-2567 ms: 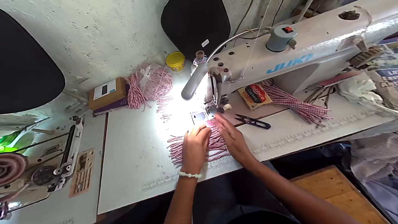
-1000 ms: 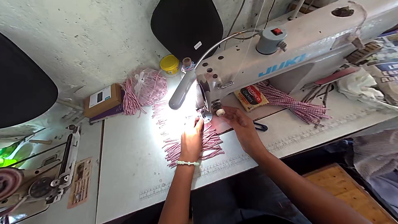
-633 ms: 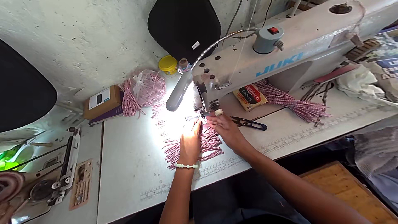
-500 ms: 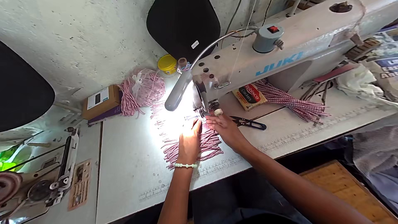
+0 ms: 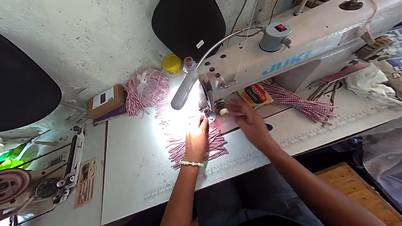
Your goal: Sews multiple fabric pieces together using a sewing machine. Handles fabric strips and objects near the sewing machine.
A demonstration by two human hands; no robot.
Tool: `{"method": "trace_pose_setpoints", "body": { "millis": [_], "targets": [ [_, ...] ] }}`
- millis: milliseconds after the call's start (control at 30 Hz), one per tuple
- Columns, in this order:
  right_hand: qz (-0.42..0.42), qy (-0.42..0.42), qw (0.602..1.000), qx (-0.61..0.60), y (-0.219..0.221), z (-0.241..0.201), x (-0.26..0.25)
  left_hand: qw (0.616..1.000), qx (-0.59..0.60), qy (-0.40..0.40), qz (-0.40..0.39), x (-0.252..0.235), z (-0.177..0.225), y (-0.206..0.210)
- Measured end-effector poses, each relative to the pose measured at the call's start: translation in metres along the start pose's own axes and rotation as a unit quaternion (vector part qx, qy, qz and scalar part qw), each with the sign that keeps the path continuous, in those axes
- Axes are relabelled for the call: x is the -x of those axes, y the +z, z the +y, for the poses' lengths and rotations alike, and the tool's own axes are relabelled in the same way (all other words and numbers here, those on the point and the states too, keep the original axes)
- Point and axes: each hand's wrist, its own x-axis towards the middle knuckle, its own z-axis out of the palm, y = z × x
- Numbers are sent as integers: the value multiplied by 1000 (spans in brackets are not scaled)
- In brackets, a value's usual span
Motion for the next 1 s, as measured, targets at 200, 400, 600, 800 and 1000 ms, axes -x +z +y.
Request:
{"method": "trace_pose_setpoints", "body": {
  "millis": [200, 400, 600, 800, 1000],
  "targets": [
    [222, -139, 926, 273, -116, 41, 15, 997, 61, -44, -35, 2, -3, -5],
    [233, -70, 886, 395, -182, 81, -11, 992, -19, -66, -106, -10, 1, -13],
    [175, 38, 889, 421, -176, 80, -8, 995, -44, -44, -81, -24, -6, -10],
    [169, 59, 883, 433, -176, 81, -9, 998, -18, -24, -50, -14, -6, -7],
    [224, -6, 877, 425, -176, 82, -4, 999, -38, 0, -17, -6, -5, -2]
  ]
}}
